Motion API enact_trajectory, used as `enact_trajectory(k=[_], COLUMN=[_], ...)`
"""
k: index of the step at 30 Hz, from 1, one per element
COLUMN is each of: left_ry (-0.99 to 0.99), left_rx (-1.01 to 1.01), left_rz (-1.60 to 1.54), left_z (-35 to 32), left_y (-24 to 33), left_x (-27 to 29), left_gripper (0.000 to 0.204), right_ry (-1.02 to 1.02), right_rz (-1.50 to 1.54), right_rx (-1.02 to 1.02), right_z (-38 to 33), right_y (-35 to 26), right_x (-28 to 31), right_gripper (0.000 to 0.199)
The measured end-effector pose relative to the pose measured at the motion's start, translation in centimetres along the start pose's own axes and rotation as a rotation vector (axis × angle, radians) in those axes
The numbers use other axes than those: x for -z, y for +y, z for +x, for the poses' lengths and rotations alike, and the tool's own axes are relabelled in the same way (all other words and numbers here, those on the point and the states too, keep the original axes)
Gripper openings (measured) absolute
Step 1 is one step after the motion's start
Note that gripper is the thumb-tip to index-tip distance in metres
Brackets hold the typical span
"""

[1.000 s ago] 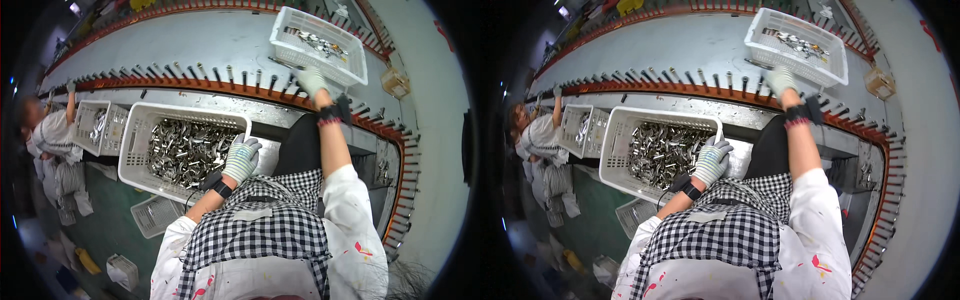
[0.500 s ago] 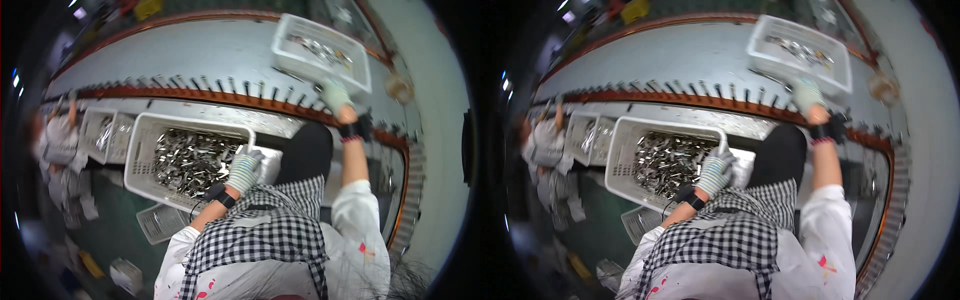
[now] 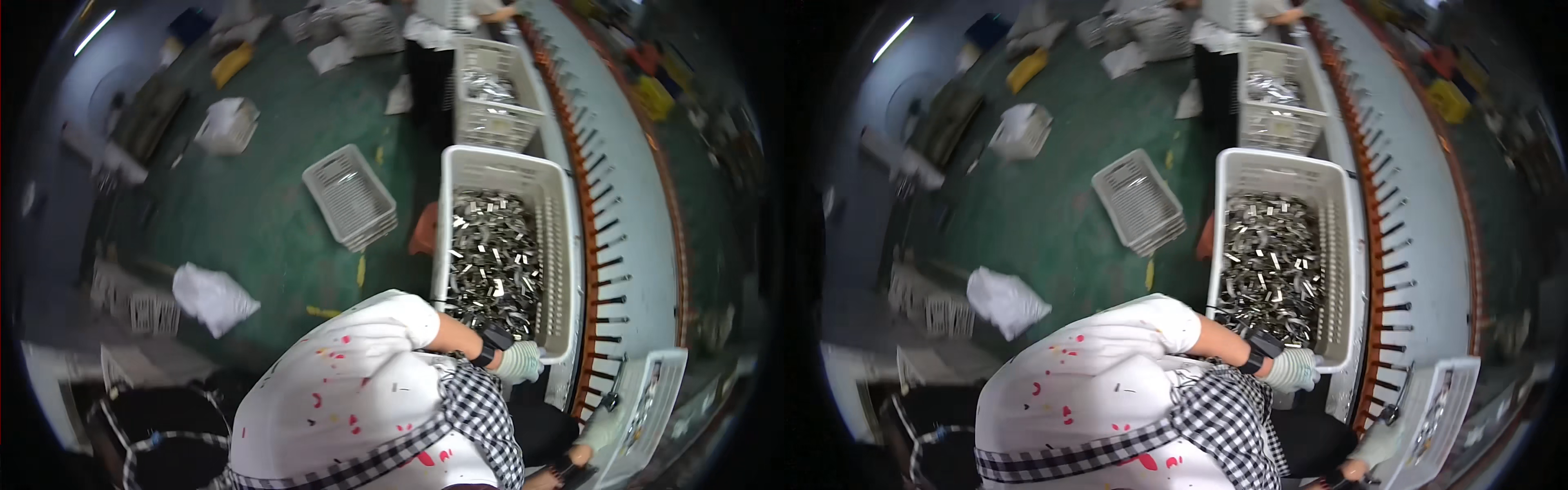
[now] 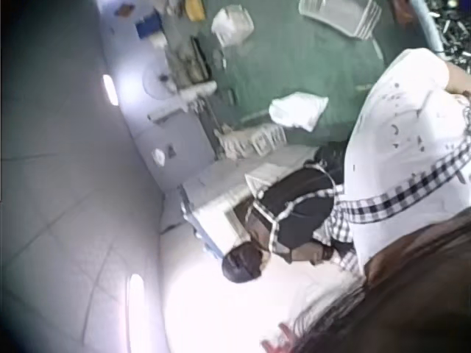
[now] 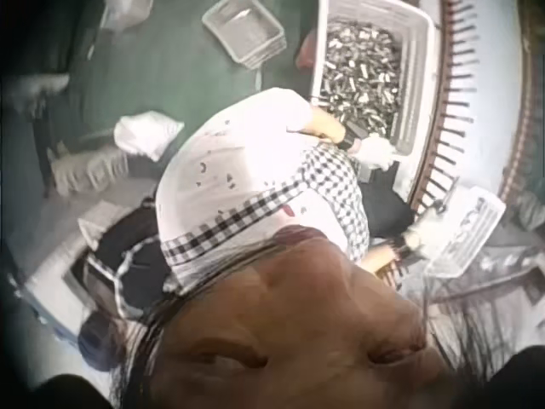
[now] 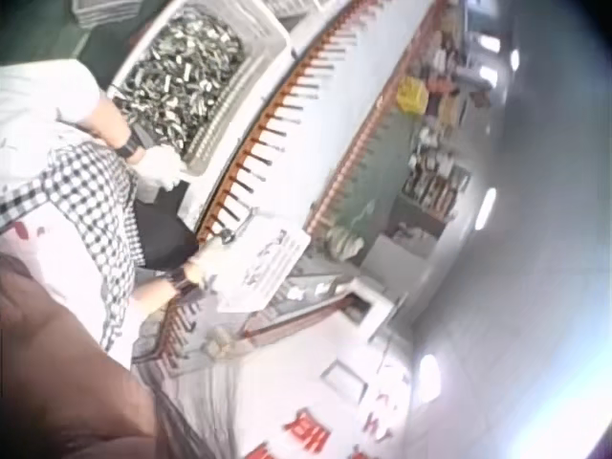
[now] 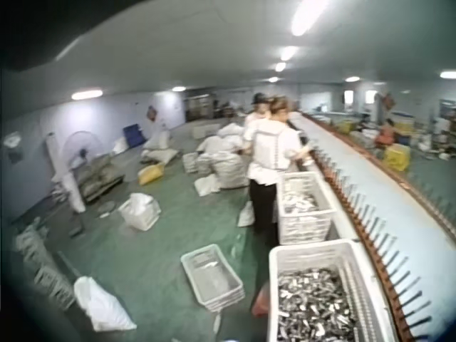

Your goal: Picking up individual metal components from a basket and precisely mounting them onto the hooks of a moving production line conveyor.

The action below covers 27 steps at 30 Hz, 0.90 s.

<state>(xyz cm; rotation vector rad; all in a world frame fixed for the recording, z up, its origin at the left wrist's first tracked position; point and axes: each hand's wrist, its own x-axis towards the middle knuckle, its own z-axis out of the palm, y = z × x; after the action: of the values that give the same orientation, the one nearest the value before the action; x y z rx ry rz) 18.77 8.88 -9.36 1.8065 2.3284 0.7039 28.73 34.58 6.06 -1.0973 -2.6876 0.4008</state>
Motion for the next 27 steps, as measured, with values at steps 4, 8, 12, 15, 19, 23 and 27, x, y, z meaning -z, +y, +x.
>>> enact_trajectory(k=[4,8,12,15,19,23,27], left_ry=[0.052,0.305,0.472,0.368,0.355,0.231,0.319], left_rx=[-0.016,0.078,0.496,0.660,0.560,0.532,0.531], left_rz=[0.035,-0.263,-0.795,-0.856,-0.740,-0.716,-0.656], left_z=[-0.1,-2.9,-5.8,-7.6,-9.2,-10.3,-11.5], left_y=[0.2,-0.1,-1.2,-1.0,-1.9,-3.1,-4.2], left_x=[0.2,1.5,5.0,9.9,11.2,10.5,9.6], left_gripper=[0.017,0.034,0.056,0.070,0.068,0.062,0.044], right_ry=[-0.312,-0.408,-0.474,-0.572,-0.719,-0.689,-0.783], right_rz=[0.924,1.078,0.992,0.809,0.467,0.464,0.840], right_rx=[-0.005,-0.152,-0.077,0.058,0.471,0.385,0.004], right_z=[1.7,-5.4,-6.0,-7.3,-9.3,-10.3,-12.8], right_y=[3.8,-8.0,-9.9,-12.2,-16.9,-15.7,-17.8], right_x=[-10.0,-9.5,-10.7,-10.3,-11.0,-14.3,-12.8], right_gripper=[0.033,0.036,0.035,0.036,0.029,0.028,0.035])
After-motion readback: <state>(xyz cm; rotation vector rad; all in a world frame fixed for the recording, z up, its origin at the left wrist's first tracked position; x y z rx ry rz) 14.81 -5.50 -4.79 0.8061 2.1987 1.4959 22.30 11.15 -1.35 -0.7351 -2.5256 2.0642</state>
